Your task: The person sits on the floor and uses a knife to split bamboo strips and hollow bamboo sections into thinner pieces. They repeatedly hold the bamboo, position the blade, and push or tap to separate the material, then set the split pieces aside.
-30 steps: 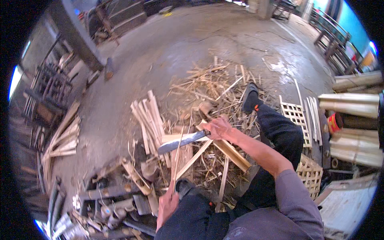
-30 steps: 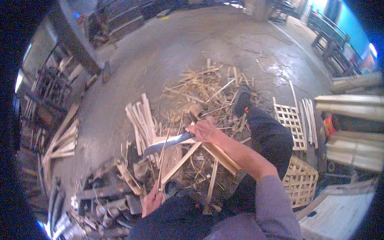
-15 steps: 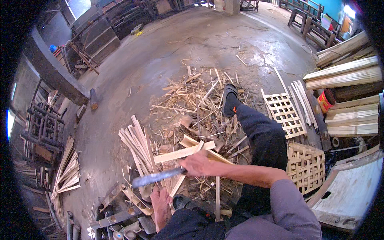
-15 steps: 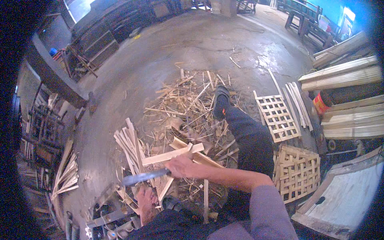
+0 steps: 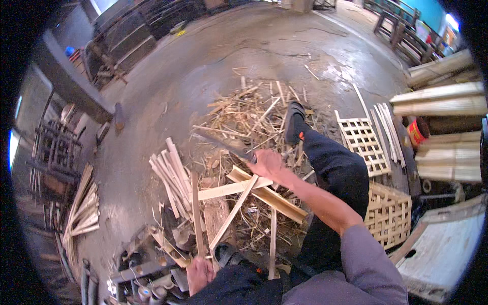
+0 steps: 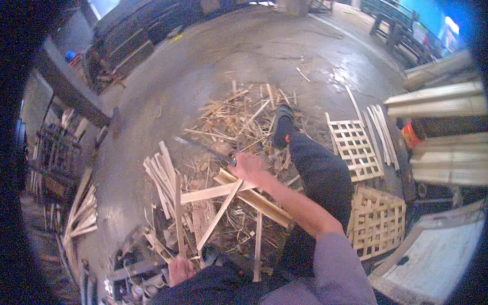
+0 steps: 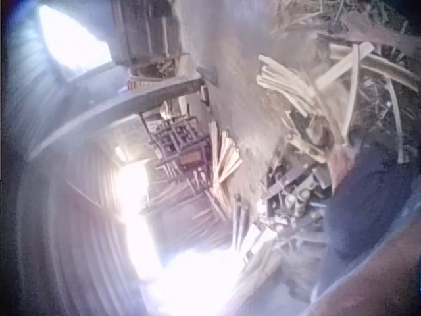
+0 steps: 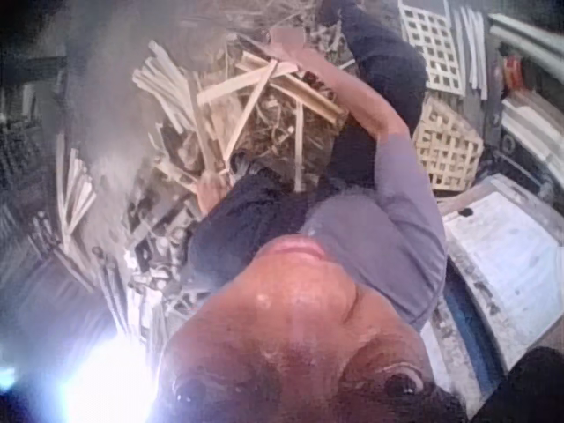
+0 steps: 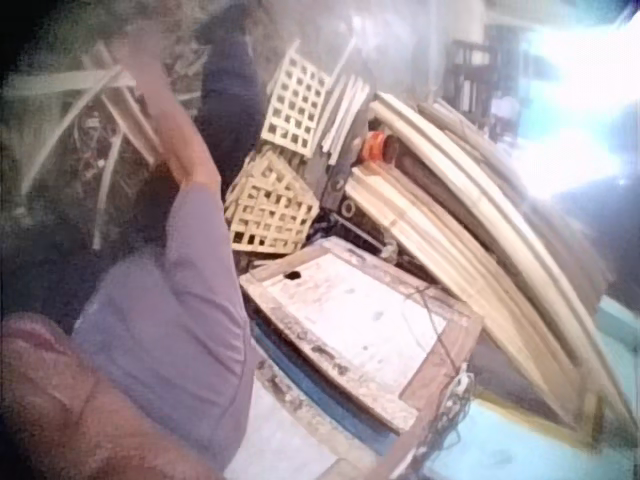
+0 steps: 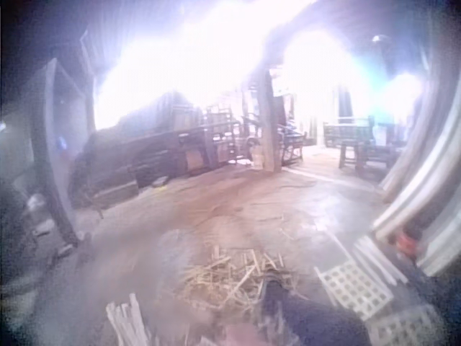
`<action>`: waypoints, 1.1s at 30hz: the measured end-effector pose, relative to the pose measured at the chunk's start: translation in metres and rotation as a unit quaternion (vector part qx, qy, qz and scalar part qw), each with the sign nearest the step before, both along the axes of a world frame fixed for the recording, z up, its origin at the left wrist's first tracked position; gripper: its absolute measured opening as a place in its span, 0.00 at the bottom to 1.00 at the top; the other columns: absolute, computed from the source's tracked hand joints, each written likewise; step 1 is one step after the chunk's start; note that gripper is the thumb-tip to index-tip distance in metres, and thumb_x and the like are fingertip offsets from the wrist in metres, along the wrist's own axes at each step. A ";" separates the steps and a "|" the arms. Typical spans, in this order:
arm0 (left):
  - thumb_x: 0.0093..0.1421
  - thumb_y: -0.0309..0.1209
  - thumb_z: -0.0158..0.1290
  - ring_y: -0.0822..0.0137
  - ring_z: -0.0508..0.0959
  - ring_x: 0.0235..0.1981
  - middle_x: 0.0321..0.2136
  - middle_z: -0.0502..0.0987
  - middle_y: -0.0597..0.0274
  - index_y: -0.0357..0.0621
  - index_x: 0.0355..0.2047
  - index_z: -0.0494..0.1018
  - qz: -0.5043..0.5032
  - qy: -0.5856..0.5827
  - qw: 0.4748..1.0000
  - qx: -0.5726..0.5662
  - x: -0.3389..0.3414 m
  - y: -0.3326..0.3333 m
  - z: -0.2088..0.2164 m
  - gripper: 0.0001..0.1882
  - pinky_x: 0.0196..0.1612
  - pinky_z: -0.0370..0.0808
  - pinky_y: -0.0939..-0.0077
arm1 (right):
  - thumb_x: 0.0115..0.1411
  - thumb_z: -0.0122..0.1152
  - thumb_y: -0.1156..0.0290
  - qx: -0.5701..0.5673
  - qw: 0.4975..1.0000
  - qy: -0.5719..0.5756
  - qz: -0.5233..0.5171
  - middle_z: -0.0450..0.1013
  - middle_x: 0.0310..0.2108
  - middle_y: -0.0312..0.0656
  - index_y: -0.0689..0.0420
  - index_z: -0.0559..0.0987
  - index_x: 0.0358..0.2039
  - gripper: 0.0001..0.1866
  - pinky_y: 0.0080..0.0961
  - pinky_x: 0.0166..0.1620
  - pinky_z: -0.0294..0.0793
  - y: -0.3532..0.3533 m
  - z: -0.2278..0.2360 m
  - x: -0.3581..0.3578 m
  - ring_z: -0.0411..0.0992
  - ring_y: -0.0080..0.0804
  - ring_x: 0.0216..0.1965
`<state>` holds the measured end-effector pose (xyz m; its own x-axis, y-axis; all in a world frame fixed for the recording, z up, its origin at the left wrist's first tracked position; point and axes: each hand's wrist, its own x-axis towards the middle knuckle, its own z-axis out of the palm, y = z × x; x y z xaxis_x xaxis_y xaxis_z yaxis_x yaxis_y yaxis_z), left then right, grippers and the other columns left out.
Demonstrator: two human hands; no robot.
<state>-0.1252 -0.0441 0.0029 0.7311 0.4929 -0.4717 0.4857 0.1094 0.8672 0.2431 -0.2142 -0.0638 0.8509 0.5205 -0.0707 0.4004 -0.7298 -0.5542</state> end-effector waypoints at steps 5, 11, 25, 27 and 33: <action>0.68 0.39 0.42 0.76 0.57 0.11 0.18 0.61 0.70 0.42 0.38 0.64 0.061 -0.097 0.988 -0.107 0.088 -0.003 0.018 0.12 0.17 0.63 0.79 | 0.49 0.62 0.55 0.026 0.975 -0.044 0.215 0.74 0.19 0.46 0.53 0.76 0.29 0.15 0.42 0.26 0.73 0.016 0.028 -0.092 0.76 0.46 0.24; 0.68 0.39 0.43 0.80 0.56 0.09 0.15 0.60 0.71 0.43 0.48 0.66 0.103 -0.159 0.958 -0.215 0.077 0.003 0.009 0.15 0.14 0.60 0.82 | 0.38 0.70 0.59 0.111 0.949 -0.141 0.260 0.72 0.17 0.39 0.51 0.73 0.26 0.17 0.44 0.28 0.69 0.029 0.002 -0.106 0.75 0.43 0.27; 0.68 0.40 0.41 0.75 0.60 0.09 0.15 0.61 0.66 0.40 0.62 0.54 -0.092 -0.097 0.854 -0.503 0.039 0.021 0.003 0.26 0.16 0.65 0.79 | 0.44 0.65 0.52 0.130 0.964 -0.132 0.191 0.75 0.28 0.50 0.49 0.80 0.33 0.18 0.45 0.39 0.73 0.032 0.024 -0.047 0.74 0.48 0.39; 0.68 0.37 0.40 0.67 0.76 0.25 0.27 0.73 0.54 0.37 0.64 0.50 -0.184 -0.256 0.658 -0.684 0.045 0.035 -0.016 0.28 0.32 0.76 0.71 | 0.51 0.61 0.53 0.062 0.979 -0.018 0.192 0.75 0.24 0.42 0.49 0.79 0.34 0.15 0.34 0.31 0.74 0.034 0.028 -0.067 0.75 0.37 0.28; 0.67 0.32 0.39 0.61 0.72 0.46 0.41 0.74 0.53 0.33 0.57 0.59 0.051 -0.251 0.949 0.185 0.098 -0.017 -0.078 0.21 0.51 0.68 0.69 | 0.52 0.57 0.55 0.094 0.976 0.117 0.160 0.74 0.20 0.50 0.59 0.78 0.34 0.19 0.42 0.31 0.75 0.044 -0.025 -0.116 0.75 0.46 0.24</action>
